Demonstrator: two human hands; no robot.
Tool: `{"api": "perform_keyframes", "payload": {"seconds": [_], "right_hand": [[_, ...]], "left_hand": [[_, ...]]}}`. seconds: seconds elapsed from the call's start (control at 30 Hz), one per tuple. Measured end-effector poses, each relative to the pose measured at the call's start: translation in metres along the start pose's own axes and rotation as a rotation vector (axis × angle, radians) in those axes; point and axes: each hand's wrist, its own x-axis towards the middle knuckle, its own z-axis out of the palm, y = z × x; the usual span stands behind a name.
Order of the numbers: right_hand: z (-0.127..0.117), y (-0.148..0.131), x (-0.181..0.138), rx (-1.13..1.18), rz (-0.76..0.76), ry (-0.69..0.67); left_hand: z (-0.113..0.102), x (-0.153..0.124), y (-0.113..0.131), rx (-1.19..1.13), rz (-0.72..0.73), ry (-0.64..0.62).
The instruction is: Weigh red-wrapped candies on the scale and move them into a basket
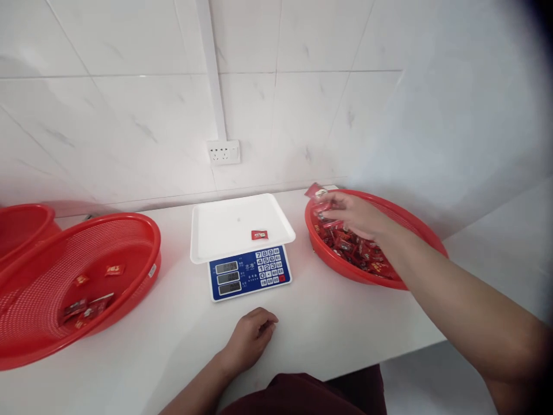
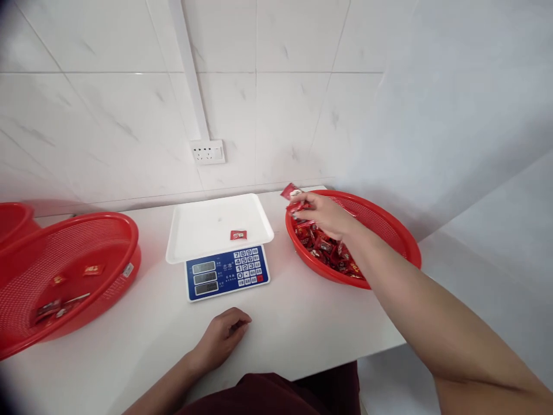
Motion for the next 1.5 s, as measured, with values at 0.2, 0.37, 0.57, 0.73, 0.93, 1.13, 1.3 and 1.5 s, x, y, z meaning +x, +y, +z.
{"api": "perform_keyframes", "payload": {"seconds": [0.2,0.37,0.57,0.73,0.93,1.13,1.3,1.5], "right_hand": [[0.090,-0.021,0.031,-0.415,-0.208,-0.331],[0.125,-0.024,0.045,-0.700,-0.425,-0.450],[0.129,-0.025,0.049,-0.611,-0.314,-0.456],[0.129,-0.023,0.054,-0.424,-0.270,-0.434],[0.134,-0.022,0.055,-0.243,-0.148,-0.275],[0.139,-0.020,0.053,-0.192,-0.173,-0.155],[0.096,-0.017,0.041,-0.397,-0.321,-0.059],[-0.011,0.018,0.003,-0.763,-0.005,-0.176]], "left_hand": [[0.002,-0.002,-0.005,0.017,0.021,0.027],[0.002,-0.002,-0.006,0.022,0.029,0.021],[0.001,-0.003,-0.006,0.007,0.029,-0.002],[0.001,-0.003,-0.006,0.018,0.013,-0.018],[0.001,-0.003,-0.005,0.032,0.005,-0.021],[0.002,-0.004,-0.005,0.029,0.014,-0.008],[0.001,-0.004,-0.003,0.005,0.011,-0.002],[0.000,-0.004,-0.001,0.011,0.022,0.012]]}}
